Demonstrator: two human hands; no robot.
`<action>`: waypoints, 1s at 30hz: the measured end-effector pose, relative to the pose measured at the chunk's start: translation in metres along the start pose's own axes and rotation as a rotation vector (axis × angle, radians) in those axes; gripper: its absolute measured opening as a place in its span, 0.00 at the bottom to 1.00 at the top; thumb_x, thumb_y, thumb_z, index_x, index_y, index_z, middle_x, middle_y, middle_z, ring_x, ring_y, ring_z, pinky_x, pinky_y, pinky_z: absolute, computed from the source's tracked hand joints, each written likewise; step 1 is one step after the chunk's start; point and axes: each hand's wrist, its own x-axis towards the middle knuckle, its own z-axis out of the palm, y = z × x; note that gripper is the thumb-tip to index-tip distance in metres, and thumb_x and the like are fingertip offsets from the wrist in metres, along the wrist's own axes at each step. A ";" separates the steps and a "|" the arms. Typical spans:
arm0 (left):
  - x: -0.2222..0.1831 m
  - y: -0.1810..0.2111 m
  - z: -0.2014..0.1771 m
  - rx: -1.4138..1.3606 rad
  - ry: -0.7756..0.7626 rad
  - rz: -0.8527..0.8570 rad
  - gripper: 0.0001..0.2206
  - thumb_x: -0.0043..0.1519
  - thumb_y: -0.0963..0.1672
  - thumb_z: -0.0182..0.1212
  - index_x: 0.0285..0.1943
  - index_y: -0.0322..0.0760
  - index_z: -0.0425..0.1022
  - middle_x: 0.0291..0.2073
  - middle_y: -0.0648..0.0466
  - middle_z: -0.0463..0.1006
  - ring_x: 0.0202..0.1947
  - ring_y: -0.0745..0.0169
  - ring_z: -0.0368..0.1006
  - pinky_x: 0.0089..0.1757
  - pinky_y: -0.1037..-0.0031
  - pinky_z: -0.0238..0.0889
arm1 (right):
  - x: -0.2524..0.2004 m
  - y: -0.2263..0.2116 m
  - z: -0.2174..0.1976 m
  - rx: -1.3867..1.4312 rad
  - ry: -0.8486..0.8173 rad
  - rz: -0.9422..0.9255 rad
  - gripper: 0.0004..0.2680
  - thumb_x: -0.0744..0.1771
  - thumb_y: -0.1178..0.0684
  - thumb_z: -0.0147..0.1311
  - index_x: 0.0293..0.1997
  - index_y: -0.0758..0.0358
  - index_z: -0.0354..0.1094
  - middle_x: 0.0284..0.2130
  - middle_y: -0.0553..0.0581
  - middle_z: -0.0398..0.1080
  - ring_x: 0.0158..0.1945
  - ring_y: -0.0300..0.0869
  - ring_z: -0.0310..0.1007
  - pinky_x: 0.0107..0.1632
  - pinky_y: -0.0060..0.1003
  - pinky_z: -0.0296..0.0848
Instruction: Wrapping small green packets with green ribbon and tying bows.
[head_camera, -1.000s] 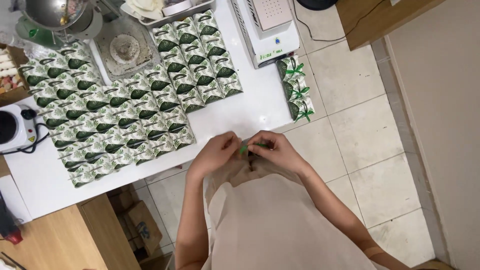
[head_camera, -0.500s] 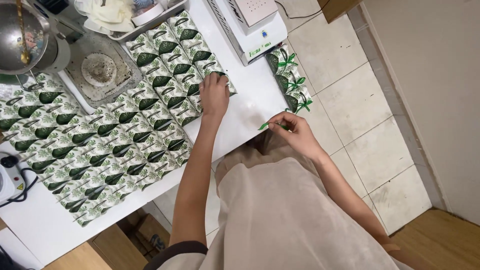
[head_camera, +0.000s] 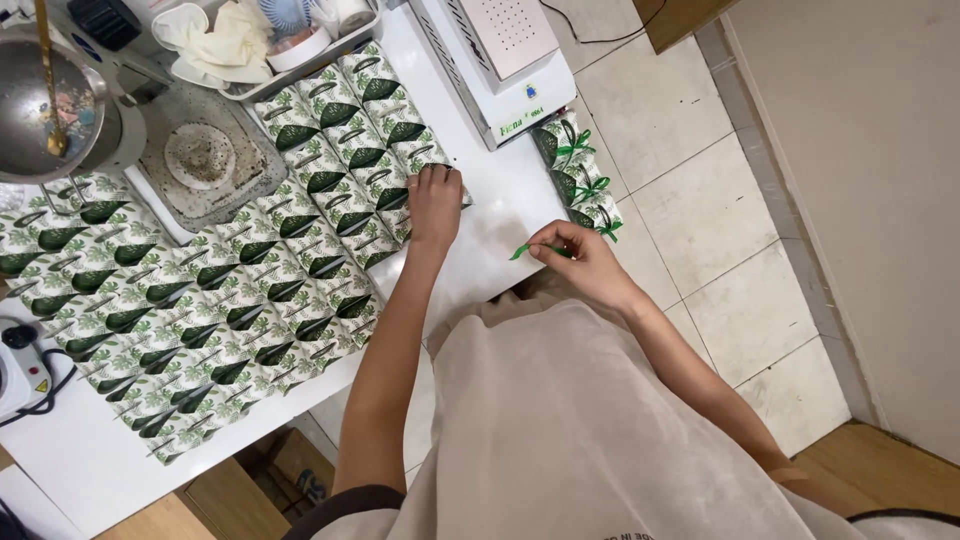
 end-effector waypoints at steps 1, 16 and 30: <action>-0.001 0.001 0.001 -0.002 -0.004 -0.005 0.03 0.59 0.41 0.64 0.36 0.35 0.79 0.36 0.48 0.77 0.44 0.49 0.71 0.51 0.57 0.59 | 0.001 -0.001 -0.001 -0.001 -0.004 0.005 0.05 0.69 0.55 0.56 0.44 0.64 0.74 0.34 0.46 0.72 0.36 0.30 0.63 0.40 0.28 0.65; -0.015 0.014 -0.038 -0.083 -0.183 0.590 0.04 0.57 0.40 0.58 0.35 0.39 0.78 0.38 0.58 0.75 0.49 0.64 0.70 0.58 0.68 0.57 | 0.053 0.076 -0.009 -0.002 -0.044 -0.002 0.04 0.69 0.58 0.56 0.44 0.66 0.72 0.32 0.46 0.71 0.31 0.29 0.59 0.35 0.26 0.61; -0.093 0.088 -0.041 -0.606 -0.204 -0.755 0.45 0.58 0.49 0.71 0.76 0.33 0.41 0.46 0.45 0.72 0.41 0.44 0.76 0.40 0.59 0.70 | 0.109 0.074 0.010 -0.277 0.107 -0.172 0.03 0.67 0.55 0.60 0.41 0.62 0.75 0.31 0.49 0.77 0.31 0.33 0.69 0.37 0.30 0.68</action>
